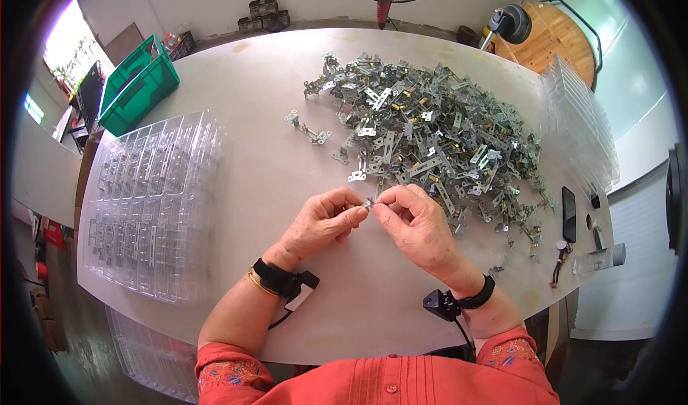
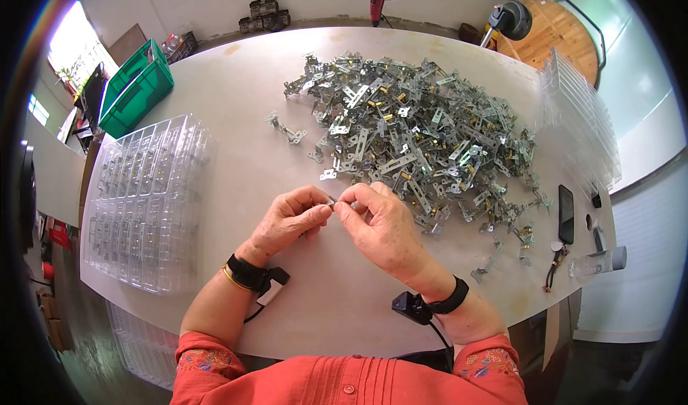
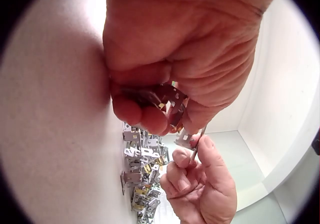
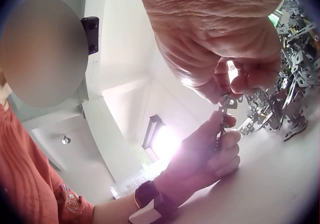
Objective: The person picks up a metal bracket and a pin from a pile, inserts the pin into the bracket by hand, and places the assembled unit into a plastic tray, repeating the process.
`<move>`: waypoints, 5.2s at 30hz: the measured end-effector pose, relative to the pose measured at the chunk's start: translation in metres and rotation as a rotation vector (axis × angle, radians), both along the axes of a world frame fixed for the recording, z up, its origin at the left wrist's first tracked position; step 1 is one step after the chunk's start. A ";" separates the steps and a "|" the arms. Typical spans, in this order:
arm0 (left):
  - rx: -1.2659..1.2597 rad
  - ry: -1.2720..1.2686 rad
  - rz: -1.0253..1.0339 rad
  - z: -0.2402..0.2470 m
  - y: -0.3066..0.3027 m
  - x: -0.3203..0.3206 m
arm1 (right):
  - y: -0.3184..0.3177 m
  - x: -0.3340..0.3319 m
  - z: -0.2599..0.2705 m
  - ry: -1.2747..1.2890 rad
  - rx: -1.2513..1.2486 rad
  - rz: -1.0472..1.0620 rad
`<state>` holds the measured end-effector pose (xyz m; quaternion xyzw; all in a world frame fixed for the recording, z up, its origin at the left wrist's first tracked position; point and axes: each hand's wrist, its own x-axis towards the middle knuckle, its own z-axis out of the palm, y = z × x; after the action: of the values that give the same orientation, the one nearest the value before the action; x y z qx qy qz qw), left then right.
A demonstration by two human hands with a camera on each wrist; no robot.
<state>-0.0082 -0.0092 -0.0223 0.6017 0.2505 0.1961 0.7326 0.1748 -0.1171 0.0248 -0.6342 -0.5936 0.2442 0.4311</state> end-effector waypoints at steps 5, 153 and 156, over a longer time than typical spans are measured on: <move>0.054 0.040 -0.072 0.002 -0.001 0.001 | 0.003 -0.003 -0.007 0.143 0.162 -0.011; -0.057 -0.046 0.005 0.005 0.002 -0.005 | 0.003 -0.003 0.005 0.360 -0.167 0.045; -0.033 0.017 -0.015 0.005 0.003 -0.004 | 0.006 0.001 0.004 0.459 -0.275 0.129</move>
<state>-0.0121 -0.0059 -0.0172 0.5931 0.2556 0.1813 0.7416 0.1753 -0.1112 0.0293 -0.5758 -0.4807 0.4869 0.4477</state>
